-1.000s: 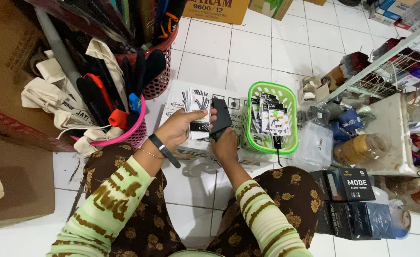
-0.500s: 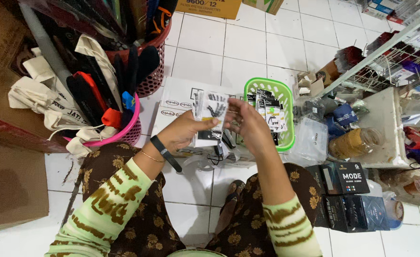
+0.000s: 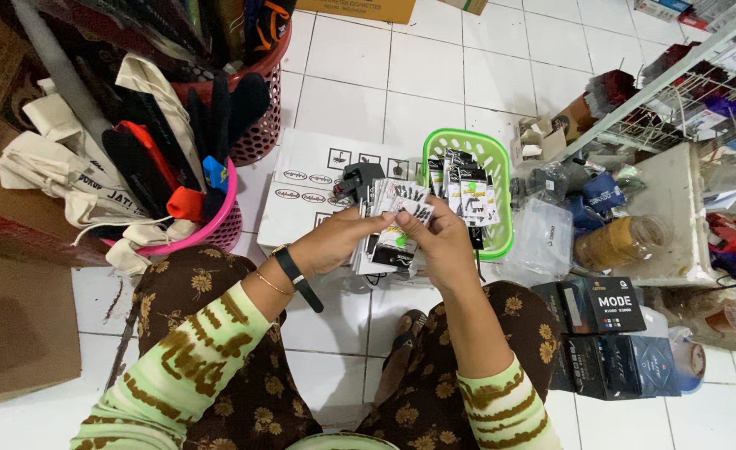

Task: The person sits on the floor and uses a handheld label printer to print labels on small packages. They then place the labeled packages into a green basket.

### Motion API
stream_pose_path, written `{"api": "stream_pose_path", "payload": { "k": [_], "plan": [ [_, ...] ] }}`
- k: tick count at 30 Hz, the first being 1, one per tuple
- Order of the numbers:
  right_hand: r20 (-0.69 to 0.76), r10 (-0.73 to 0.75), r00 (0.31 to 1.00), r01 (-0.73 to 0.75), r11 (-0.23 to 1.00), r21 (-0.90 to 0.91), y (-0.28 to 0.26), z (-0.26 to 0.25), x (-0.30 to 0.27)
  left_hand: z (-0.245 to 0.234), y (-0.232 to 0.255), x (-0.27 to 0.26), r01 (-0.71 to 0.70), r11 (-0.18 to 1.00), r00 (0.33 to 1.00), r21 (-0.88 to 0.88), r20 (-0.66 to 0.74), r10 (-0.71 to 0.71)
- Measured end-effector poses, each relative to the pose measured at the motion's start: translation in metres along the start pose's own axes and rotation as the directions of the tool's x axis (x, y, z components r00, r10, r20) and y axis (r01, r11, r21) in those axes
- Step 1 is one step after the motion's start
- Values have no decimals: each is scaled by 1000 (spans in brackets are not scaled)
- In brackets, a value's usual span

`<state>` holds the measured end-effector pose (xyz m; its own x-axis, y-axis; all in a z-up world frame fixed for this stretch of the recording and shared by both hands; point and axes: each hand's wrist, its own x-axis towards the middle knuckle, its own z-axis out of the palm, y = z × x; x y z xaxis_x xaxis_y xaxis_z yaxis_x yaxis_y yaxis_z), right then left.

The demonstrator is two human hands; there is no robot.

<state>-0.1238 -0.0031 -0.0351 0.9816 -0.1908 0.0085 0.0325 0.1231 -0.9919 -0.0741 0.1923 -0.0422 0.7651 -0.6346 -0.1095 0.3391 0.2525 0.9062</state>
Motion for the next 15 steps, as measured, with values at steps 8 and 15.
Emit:
{"api": "stream_pose_path", "payload": {
  "k": [8, 15],
  "plan": [
    [-41, -18, 999, 18, 1000, -2, -6, -3, -2, -8, 11, -13, 11, 957, 979, 291, -197, 49],
    [-75, -29, 997, 31, 999, 28, -18, -11, -3, 36, 55, -14, -38, 929, 957, 367, -254, 139]
  ]
}}
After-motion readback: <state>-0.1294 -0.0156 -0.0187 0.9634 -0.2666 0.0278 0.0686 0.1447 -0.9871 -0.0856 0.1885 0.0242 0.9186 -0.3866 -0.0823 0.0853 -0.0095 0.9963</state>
